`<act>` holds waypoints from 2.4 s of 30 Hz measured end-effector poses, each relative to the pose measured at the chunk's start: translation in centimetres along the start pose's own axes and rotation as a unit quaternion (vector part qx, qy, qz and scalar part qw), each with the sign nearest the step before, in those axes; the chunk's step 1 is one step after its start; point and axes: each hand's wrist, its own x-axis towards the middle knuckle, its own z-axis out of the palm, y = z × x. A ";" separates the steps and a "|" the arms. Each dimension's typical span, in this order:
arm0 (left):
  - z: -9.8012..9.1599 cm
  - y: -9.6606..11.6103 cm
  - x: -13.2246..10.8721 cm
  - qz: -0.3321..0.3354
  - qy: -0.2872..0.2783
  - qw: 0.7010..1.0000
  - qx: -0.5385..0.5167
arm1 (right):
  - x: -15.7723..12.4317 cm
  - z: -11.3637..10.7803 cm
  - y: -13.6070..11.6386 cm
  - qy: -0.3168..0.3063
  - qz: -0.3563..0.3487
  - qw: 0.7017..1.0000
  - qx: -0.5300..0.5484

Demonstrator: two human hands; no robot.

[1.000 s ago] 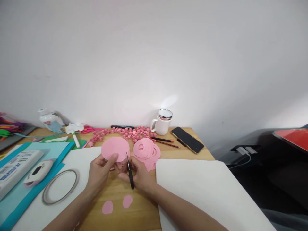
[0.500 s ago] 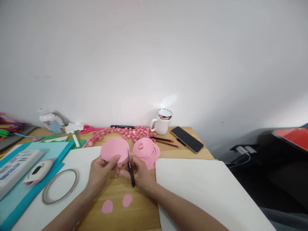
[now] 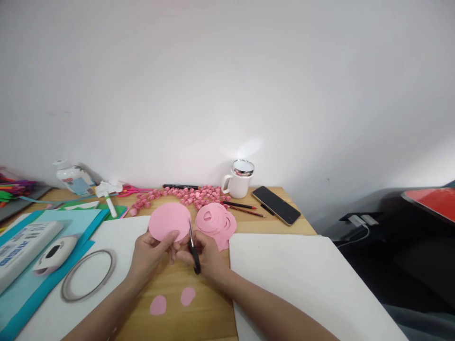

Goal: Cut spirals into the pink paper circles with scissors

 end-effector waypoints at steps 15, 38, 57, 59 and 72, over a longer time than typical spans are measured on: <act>-0.1 0.0 0.3 -0.031 0.010 0.999 0.019 | -0.1 -0.5 0.8 0.015 0.019 1.000 -0.008; -0.3 -0.2 0.4 -0.035 -0.028 0.999 -0.023 | -0.3 -0.3 0.6 0.013 0.058 0.998 0.007; -0.4 -0.5 0.6 -0.045 -0.017 0.997 0.063 | -0.1 -0.5 0.4 0.029 0.032 0.999 -0.004; -0.4 -0.6 0.6 -0.042 -0.015 0.997 0.065 | -0.1 -0.5 0.5 0.029 0.023 0.999 -0.004; -0.4 -0.1 0.5 -0.036 0.003 0.997 0.063 | -0.2 -0.4 0.4 0.042 0.034 0.998 -0.013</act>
